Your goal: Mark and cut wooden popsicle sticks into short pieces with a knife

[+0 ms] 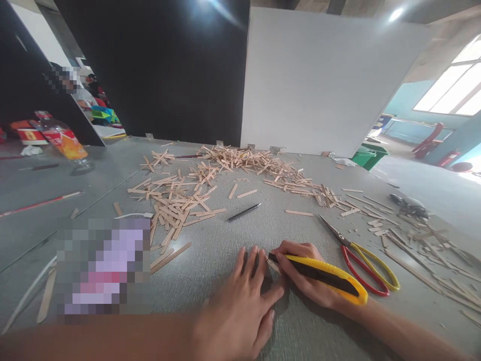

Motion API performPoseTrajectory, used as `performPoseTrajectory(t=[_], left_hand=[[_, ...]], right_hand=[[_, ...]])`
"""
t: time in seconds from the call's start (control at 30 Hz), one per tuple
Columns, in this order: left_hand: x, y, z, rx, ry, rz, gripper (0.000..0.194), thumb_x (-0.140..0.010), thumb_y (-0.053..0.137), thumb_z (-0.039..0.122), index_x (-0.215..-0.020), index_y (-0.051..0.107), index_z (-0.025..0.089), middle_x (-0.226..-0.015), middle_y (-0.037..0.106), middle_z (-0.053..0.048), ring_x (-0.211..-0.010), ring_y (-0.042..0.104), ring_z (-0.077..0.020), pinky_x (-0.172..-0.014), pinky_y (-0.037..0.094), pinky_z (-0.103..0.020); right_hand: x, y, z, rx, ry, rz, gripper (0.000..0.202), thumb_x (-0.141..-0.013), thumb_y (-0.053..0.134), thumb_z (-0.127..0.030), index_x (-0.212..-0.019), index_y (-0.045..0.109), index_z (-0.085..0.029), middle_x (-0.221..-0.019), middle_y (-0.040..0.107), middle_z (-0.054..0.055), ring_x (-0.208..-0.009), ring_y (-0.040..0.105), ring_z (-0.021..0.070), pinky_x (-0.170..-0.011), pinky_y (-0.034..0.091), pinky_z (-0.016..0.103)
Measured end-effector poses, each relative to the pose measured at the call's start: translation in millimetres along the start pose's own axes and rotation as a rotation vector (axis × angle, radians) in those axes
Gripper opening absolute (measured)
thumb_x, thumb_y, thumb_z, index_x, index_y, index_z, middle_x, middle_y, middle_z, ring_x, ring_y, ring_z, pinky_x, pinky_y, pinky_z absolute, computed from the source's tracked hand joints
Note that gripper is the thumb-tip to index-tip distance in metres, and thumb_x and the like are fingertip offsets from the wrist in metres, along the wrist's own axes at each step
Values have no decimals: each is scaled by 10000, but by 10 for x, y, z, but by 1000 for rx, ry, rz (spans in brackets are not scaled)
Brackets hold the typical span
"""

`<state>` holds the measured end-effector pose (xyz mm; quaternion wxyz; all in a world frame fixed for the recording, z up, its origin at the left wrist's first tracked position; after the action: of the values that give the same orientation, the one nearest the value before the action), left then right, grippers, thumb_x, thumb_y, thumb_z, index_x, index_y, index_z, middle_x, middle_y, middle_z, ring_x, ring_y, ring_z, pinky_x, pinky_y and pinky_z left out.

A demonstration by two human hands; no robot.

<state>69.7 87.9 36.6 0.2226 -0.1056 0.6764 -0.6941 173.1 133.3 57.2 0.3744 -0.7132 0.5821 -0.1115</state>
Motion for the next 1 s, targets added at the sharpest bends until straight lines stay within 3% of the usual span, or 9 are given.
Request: performPoseTrajectory(t=[0.2, 0.43, 0.7, 1.0], left_hand=[[-34, 14, 11, 2, 32, -56, 473, -1035, 409, 386, -1442, 501, 163, -1545, 453, -294, -1472, 360, -516, -1165, 297, -726], [-45, 20, 26, -14, 39, -63, 522, -1041, 377, 378, -1509, 423, 153, -1532, 458, -315, -1463, 370, -517, -1168, 312, -709], [-43, 15, 5, -11, 24, -60, 591, -1040, 385, 372, -1585, 326, 150, -1566, 433, -287, -1488, 346, -487, -1193, 305, -687], [-32, 42, 4, 11, 18, -61, 579, -1050, 365, 367, -1589, 301, 168, -1582, 376, -334, -1497, 310, -497, -1178, 317, -689]], right_hand=[[2, 14, 3, -25, -40, -8, 322, -1071, 449, -352, -802, 562, -215, -676, 580, -10, -579, 503, 129, -599, 399, 273], [47, 37, 8, -29, -87, -25, 233, -1058, 472, -290, -893, 613, -204, -681, 561, -22, -570, 500, 116, -575, 383, 257], [36, -1, 27, -29, -62, -10, 281, -1050, 488, -312, -797, 563, -215, -643, 536, -30, -538, 472, 112, -557, 374, 262], [72, -22, 66, -27, -33, 19, 332, -1054, 464, -335, -749, 532, -221, -610, 510, -37, -527, 470, 117, -549, 365, 272]])
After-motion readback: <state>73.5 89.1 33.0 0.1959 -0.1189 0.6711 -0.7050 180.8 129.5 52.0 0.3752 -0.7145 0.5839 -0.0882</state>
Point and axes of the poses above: each hand's wrist, its own x-axis away from the middle knuckle, its own y-axis out of the palm, z = x × y, the point moved 10 cm from there along -x, towards the middle knuckle
